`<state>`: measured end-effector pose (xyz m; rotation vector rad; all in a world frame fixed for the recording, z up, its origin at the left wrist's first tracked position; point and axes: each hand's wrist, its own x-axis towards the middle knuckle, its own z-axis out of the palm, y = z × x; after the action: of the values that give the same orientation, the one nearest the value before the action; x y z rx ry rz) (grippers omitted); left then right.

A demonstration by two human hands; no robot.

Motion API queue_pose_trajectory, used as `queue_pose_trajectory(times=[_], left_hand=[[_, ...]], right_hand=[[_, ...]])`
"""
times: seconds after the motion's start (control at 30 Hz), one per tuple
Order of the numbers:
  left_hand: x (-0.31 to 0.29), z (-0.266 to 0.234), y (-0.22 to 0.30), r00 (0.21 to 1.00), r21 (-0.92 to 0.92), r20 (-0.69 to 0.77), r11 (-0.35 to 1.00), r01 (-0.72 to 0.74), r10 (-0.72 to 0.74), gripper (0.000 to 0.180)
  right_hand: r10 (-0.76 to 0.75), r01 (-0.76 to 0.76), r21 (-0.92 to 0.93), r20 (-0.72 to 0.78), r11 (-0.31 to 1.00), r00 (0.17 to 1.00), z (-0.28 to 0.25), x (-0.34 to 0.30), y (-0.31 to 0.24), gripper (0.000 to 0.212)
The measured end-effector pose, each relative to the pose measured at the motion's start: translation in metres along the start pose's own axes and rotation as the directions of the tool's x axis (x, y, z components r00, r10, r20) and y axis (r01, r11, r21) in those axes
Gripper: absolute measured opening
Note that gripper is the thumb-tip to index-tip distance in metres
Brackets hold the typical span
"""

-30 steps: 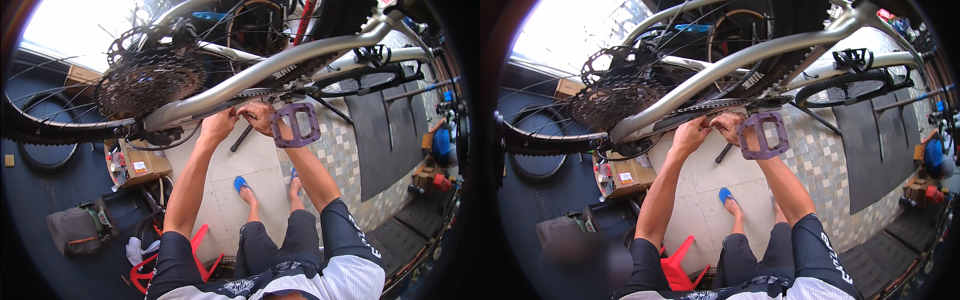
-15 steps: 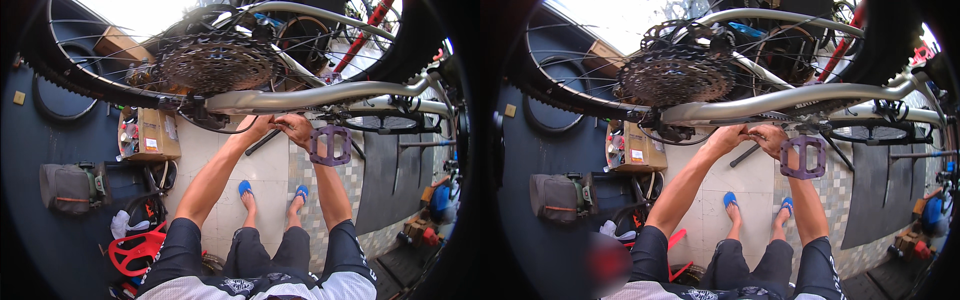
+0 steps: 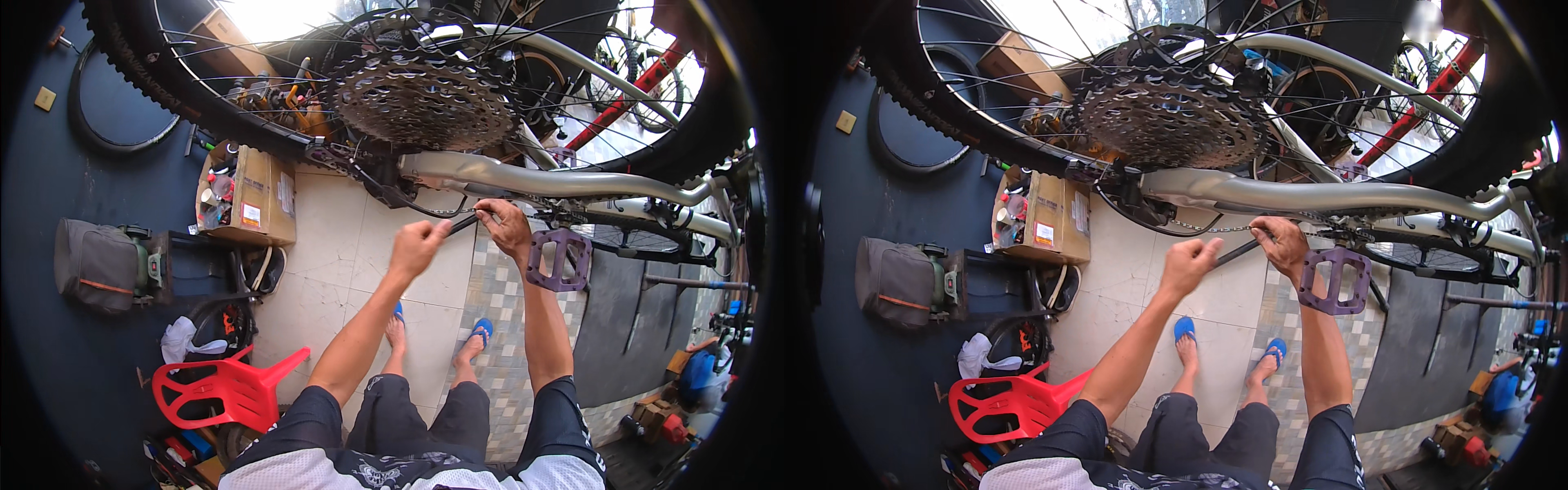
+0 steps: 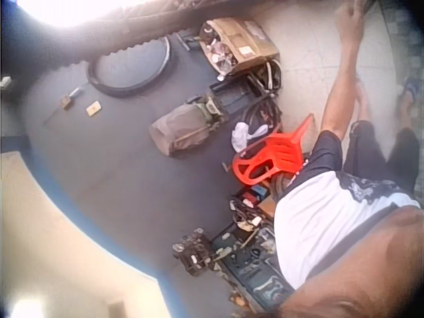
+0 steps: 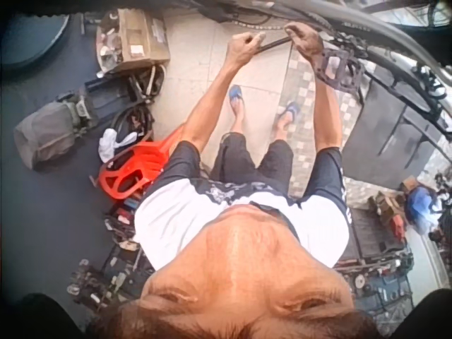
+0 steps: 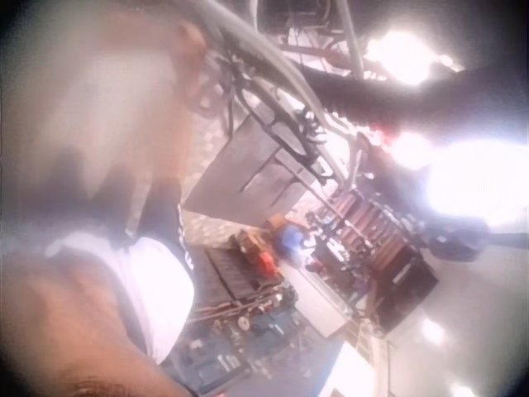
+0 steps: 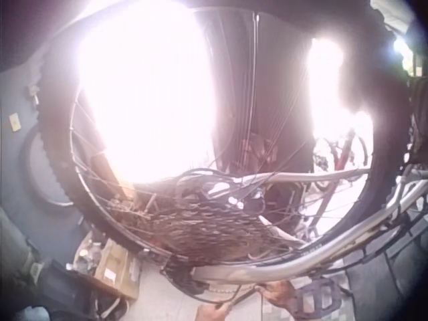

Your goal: The person removes a bicycle chain from the rear derailleur and cassette, then uses a chain tool to break the chain. They route the chain through the derailleur and around the cassette, then use the chain tool to reconnect the chain links.

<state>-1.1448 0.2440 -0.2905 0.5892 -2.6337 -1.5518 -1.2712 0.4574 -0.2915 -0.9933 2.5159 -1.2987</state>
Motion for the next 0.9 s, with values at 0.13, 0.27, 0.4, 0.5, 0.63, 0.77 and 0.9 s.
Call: queue_pose_trajectory(times=[0.13,0.27,0.4,0.5,0.63,0.77,0.9], left_hand=[[0.011,-0.025,-0.034,0.972,-0.47,-0.133,0.876,0.108,-0.191,0.026],[0.03,-0.053,-0.033,0.903,-0.52,-0.429,0.817,-0.25,0.004,0.035],[0.017,-0.088,-0.01,0.732,-0.358,-0.675,0.826,-0.436,0.093,0.036],[-0.015,-0.104,0.025,0.964,-0.751,-0.265,0.63,-0.198,-0.013,0.052],[-0.02,-0.092,0.057,0.954,-0.927,0.296,0.254,0.275,0.05,0.083],[-0.016,-0.079,0.076,0.895,-0.9,0.432,-0.004,0.435,0.115,0.095],[-0.012,-0.071,0.068,0.874,-0.87,0.436,-0.149,0.47,0.215,0.095]], right_hand=[[0.004,-0.004,-0.014,0.025,1.0,1.0,-0.001,0.003,-0.003,0.02],[-0.026,0.031,-0.086,0.059,0.996,0.998,0.0,0.004,-0.004,0.019],[-0.004,0.006,-0.079,0.037,0.997,0.999,0.0,0.003,-0.006,0.018],[0.022,-0.019,-0.09,0.029,0.996,0.999,0.001,0.002,-0.008,0.017],[0.018,-0.015,-0.08,0.037,0.997,0.999,0.004,0.004,-0.01,0.016],[0.026,-0.023,-0.08,0.037,0.997,0.999,0.002,0.002,-0.01,0.016],[0.014,-0.011,-0.11,0.027,0.994,1.0,0.003,0.001,-0.012,0.016]])
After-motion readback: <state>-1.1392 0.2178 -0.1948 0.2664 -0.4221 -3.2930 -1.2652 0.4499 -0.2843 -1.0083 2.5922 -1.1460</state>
